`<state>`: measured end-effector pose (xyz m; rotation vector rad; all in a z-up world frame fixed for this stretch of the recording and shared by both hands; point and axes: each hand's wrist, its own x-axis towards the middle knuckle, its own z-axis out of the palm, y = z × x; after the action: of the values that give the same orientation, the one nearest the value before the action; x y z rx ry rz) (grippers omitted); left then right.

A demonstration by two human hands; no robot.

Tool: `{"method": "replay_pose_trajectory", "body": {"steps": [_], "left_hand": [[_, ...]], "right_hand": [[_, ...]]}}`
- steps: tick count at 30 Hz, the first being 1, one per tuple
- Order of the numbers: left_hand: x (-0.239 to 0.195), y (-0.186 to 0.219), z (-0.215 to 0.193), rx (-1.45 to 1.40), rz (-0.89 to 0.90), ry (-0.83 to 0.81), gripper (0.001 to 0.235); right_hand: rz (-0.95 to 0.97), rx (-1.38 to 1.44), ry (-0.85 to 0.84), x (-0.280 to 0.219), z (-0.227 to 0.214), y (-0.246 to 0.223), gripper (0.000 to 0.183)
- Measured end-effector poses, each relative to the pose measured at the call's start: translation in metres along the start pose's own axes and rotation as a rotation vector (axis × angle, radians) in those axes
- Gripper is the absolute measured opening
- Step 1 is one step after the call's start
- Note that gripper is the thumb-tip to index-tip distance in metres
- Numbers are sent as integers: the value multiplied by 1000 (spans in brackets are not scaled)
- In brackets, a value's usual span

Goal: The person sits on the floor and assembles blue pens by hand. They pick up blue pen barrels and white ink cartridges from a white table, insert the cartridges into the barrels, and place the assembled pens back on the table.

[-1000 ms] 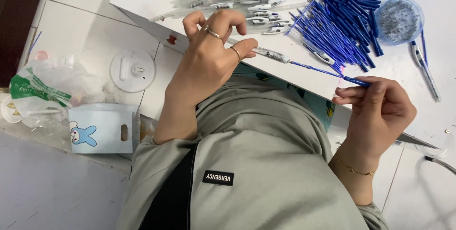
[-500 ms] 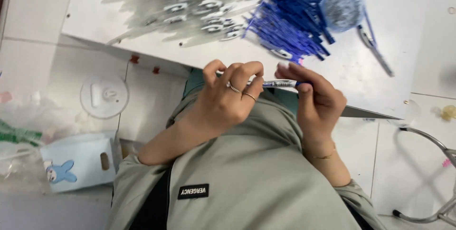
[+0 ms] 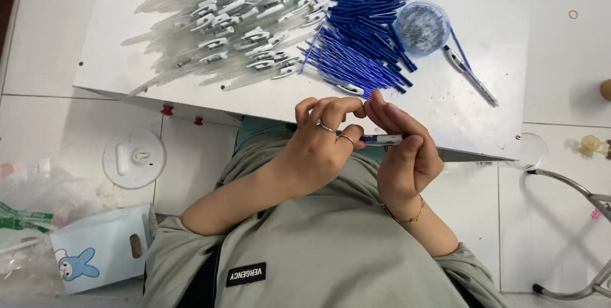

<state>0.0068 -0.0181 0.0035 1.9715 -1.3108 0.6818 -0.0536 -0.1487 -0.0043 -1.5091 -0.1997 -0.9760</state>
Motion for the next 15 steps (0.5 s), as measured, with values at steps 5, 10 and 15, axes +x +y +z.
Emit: {"method": "replay_pose_trajectory", "body": {"steps": [5, 10, 15], "left_hand": [[14, -10, 6, -41, 41, 11, 17], [46, -56, 21, 297, 236, 152, 17], [110, -172, 18, 305, 56, -77, 16]], "right_hand": [[-18, 38, 29, 6, -5, 8, 53], [24, -208, -155, 28, -28, 21, 52], [375, -346, -256, 41, -51, 19, 47]]}}
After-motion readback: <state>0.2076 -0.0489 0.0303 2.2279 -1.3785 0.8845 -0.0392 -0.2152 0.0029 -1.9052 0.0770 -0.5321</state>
